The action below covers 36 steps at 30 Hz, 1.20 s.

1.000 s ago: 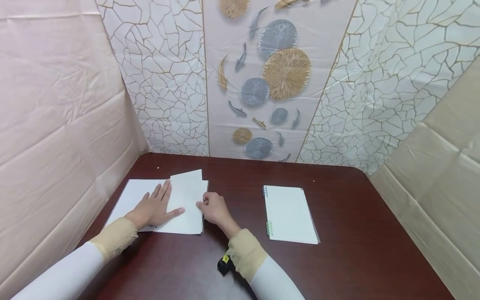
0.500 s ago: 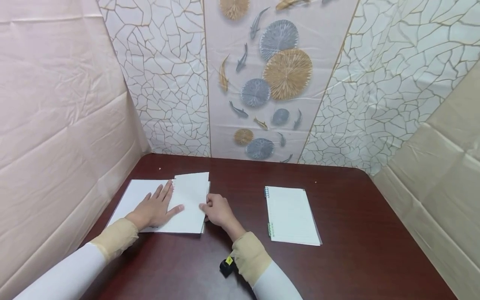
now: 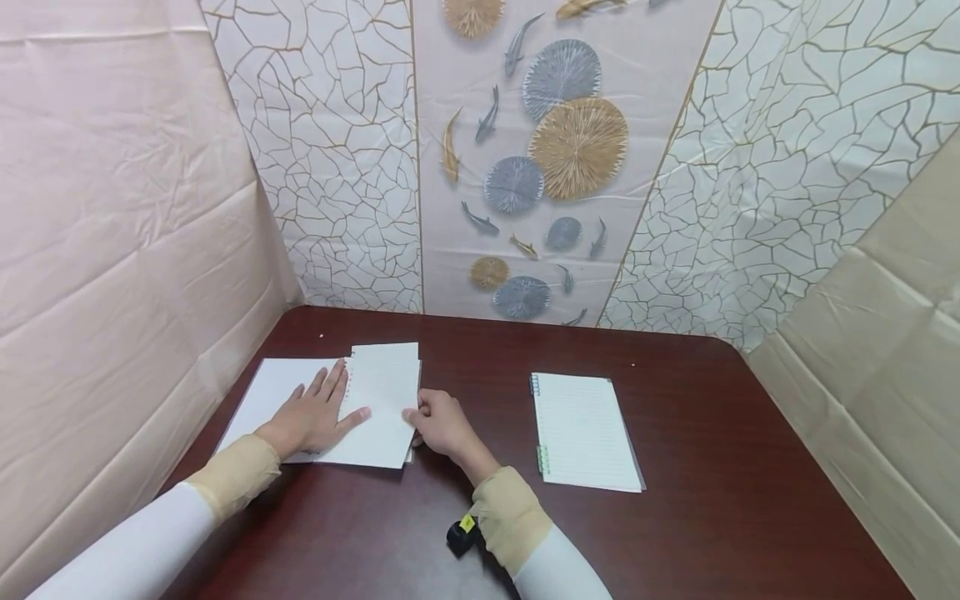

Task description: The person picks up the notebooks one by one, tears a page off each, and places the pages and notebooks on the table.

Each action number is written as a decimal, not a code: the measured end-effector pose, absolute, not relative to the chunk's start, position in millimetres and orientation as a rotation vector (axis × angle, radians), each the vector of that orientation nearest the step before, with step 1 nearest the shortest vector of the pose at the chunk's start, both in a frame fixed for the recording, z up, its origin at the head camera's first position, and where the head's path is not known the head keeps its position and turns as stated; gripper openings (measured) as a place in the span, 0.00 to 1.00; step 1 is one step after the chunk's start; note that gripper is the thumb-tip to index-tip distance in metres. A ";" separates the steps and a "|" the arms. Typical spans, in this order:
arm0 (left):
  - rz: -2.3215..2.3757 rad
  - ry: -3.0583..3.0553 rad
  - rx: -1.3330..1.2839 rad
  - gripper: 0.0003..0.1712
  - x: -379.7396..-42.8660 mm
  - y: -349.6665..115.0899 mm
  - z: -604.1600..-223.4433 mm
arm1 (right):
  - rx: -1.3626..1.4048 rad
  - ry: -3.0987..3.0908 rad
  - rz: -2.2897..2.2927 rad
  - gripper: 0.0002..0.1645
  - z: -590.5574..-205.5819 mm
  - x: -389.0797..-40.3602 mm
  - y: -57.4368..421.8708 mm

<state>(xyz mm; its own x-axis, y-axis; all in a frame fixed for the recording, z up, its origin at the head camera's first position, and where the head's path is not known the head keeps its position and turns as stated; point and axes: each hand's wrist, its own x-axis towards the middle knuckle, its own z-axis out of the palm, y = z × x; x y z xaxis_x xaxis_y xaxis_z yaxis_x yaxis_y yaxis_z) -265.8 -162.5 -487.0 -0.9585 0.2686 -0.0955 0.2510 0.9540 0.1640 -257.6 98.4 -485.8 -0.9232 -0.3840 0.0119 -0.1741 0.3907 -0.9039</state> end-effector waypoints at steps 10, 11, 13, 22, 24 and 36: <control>0.214 2.985 0.403 0.58 -264.4 -161.1 -482.7 | -0.537 2.347 -1.586 0.10 -484.8 -258.4 105.0; 0.210 2.986 0.401 0.58 -264.4 -161.2 -482.3 | -0.537 2.336 -1.593 0.10 -484.7 -258.7 105.6; 0.200 2.989 0.399 0.58 -264.7 -161.2 -482.1 | -0.535 2.314 -1.605 0.10 -485.2 -259.6 106.6; 0.199 2.979 0.416 0.58 -265.9 -162.2 -484.6 | -0.500 2.234 -1.664 0.09 -487.7 -260.3 110.4; 0.197 2.979 0.426 0.58 -266.4 -163.4 -485.2 | -0.491 2.250 -1.657 0.13 -488.2 -260.2 113.2; 0.189 2.999 0.440 0.58 -268.6 -171.7 -487.9 | -0.323 2.296 -1.790 0.15 -470.6 -267.0 137.9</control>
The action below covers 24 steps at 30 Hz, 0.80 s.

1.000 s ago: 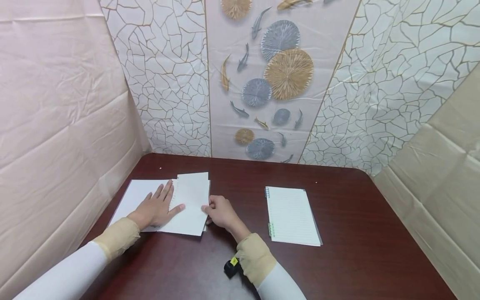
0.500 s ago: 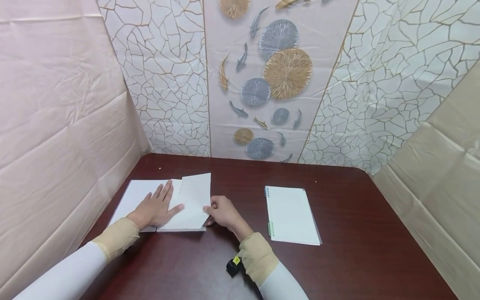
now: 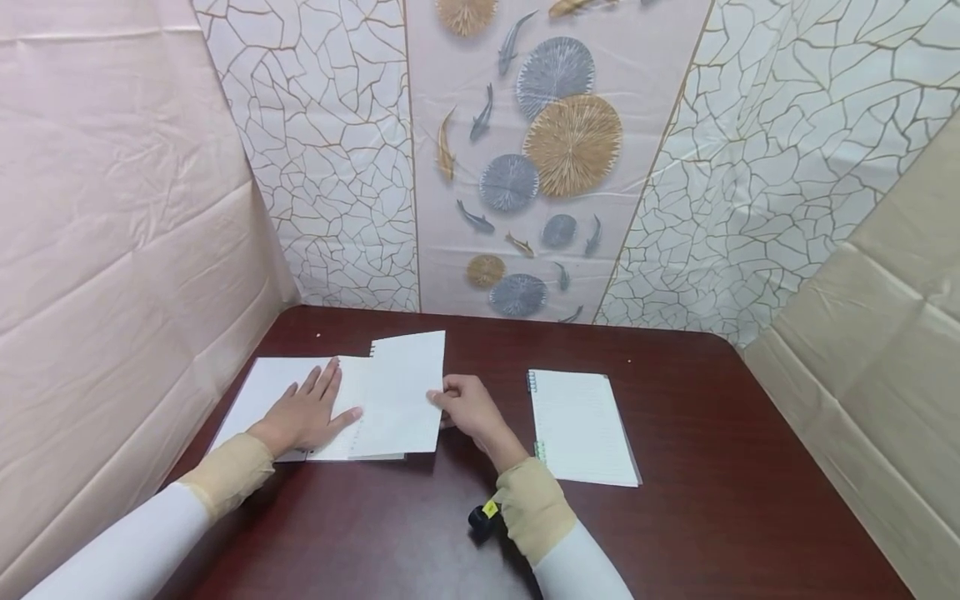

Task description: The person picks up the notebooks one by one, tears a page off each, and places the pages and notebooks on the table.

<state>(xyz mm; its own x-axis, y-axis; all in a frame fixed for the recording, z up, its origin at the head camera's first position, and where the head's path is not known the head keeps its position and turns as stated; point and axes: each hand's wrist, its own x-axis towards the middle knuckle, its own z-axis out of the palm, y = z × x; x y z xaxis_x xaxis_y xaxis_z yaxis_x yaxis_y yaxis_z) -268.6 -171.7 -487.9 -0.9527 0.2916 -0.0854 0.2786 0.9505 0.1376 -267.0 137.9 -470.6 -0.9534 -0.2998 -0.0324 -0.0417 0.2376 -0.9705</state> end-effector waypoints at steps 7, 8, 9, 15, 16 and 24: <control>0.167 2.992 0.434 0.59 -268.2 -170.9 -487.5 | -0.288 2.477 -1.666 0.25 -459.3 -276.6 164.7; 0.165 2.994 0.439 0.59 -268.2 -170.5 -487.6 | -0.275 2.486 -1.648 0.25 -458.7 -277.4 168.6; 0.162 2.994 0.441 0.59 -268.3 -170.0 -487.8 | -0.261 2.498 -1.629 0.25 -458.6 -278.2 172.4; 0.150 2.998 0.441 0.58 -270.6 -170.1 -489.3 | -0.196 2.527 -1.530 0.25 -461.4 -281.3 189.2; 0.150 2.998 0.442 0.58 -270.8 -169.9 -489.1 | -0.188 2.529 -1.519 0.25 -462.0 -281.3 191.5; 0.144 2.997 0.444 0.58 -270.1 -169.3 -485.9 | -0.136 2.560 -1.389 0.29 -467.3 -281.2 203.1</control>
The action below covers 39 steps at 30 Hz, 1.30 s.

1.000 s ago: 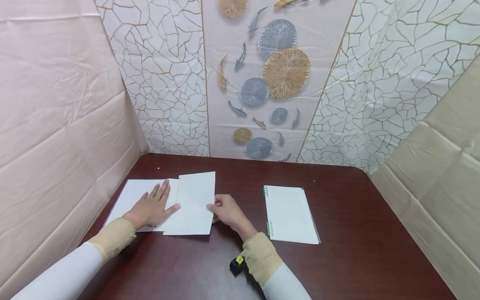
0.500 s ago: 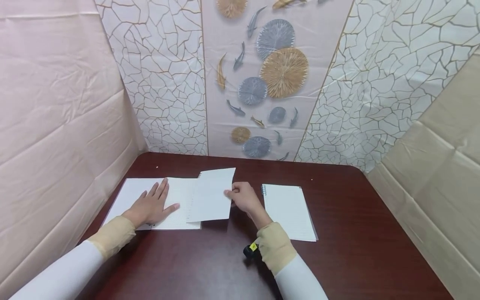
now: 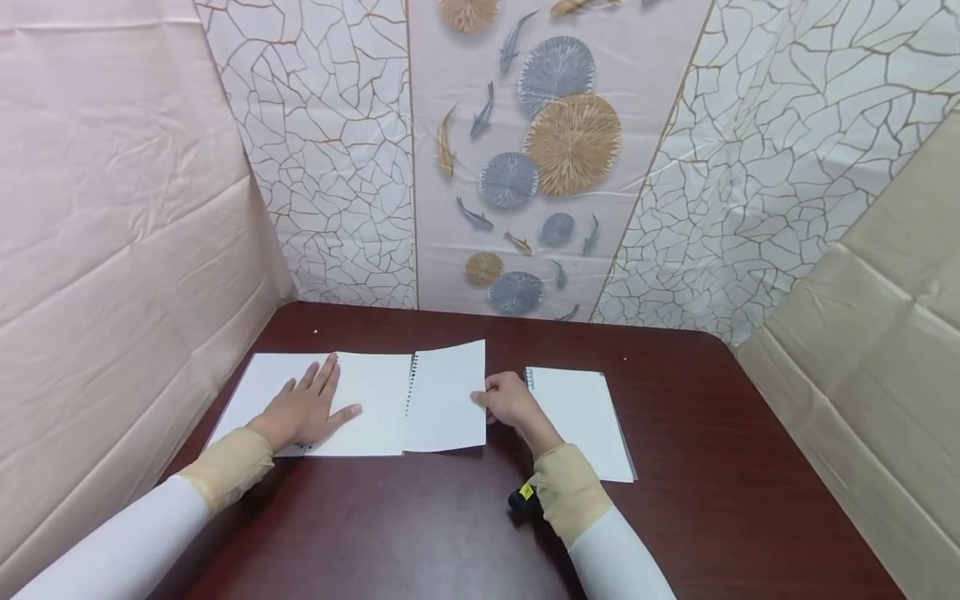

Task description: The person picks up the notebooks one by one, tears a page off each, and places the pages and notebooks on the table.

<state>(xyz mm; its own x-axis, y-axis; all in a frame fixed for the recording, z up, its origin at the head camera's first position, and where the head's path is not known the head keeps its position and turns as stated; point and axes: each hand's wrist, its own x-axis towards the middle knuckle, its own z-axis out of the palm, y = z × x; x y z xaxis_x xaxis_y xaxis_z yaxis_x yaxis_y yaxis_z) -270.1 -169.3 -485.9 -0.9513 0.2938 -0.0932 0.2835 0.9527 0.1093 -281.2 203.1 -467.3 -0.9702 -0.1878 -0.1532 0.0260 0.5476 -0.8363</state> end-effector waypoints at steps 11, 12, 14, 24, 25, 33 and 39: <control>0.170 3.009 0.457 0.60 -268.1 -168.8 -484.0 | -0.032 2.760 -1.043 0.27 -464.3 -280.3 197.7; 0.173 3.005 0.460 0.60 -268.3 -168.6 -484.6 | -0.013 2.767 -1.020 0.27 -463.9 -280.1 197.1; 0.185 3.001 0.464 0.60 -271.3 -168.9 -489.2 | 0.012 2.776 -0.983 0.28 -463.9 -279.5 197.1; 0.133 3.003 0.443 0.58 -270.0 -167.5 -485.5 | -0.027 2.871 -0.808 0.30 -463.3 -277.7 200.1; 0.136 2.999 0.439 0.58 -270.2 -167.9 -485.6 | -0.029 2.886 -0.767 0.29 -462.6 -277.9 199.7; 0.175 2.954 0.415 0.59 -270.8 -169.2 -484.5 | -0.082 2.947 -0.556 0.36 -452.1 -280.4 192.7; 0.188 2.887 0.354 0.59 -279.0 -166.7 -482.4 | -0.150 3.042 -0.531 0.43 -445.6 -284.0 174.5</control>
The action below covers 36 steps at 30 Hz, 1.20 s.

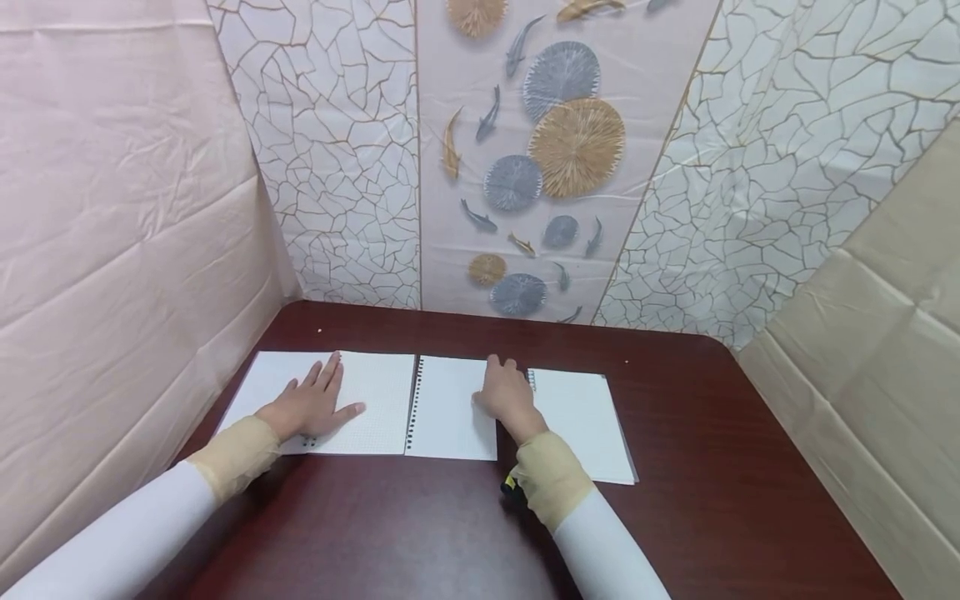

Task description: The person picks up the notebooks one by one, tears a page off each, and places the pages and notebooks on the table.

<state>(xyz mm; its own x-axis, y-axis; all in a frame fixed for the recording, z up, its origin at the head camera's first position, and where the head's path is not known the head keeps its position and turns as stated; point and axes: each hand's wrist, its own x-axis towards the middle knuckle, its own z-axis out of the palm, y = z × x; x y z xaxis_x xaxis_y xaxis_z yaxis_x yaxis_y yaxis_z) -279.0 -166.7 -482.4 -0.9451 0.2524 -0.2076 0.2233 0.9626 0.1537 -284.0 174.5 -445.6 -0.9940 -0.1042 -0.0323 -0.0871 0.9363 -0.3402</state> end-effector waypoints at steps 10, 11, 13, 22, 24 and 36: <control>0.094 3.008 0.497 0.42 -291.3 -174.1 -466.0 | -0.638 3.153 -0.610 0.46 -449.5 -289.5 124.5; 0.110 3.033 0.502 0.40 -294.8 -177.5 -466.7 | -0.690 3.131 -0.582 0.48 -451.7 -289.1 119.3; 0.153 3.083 0.479 0.38 -302.6 -185.3 -466.4 | -0.773 3.078 -0.521 0.51 -455.4 -289.4 108.6; 0.314 3.141 0.060 0.43 -323.2 -223.8 -453.0 | -0.934 2.881 -0.249 0.57 -457.3 -290.8 69.2; 0.344 3.110 0.016 0.46 -323.7 -229.8 -450.8 | -0.921 2.853 -0.201 0.57 -458.8 -290.4 64.7; 0.165 3.053 0.144 0.67 -320.3 -261.7 -440.5 | -0.878 2.820 -0.177 0.56 -463.0 -292.3 53.0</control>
<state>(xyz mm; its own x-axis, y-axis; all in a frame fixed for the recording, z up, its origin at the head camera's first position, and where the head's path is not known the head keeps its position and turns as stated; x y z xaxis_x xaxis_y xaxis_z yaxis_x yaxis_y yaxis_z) -320.3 -261.7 -440.5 -0.9923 0.0980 -0.0758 0.0892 0.9898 0.1115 -292.3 53.0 -463.0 -0.8086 -0.5719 -0.1383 -0.5502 0.8182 -0.1670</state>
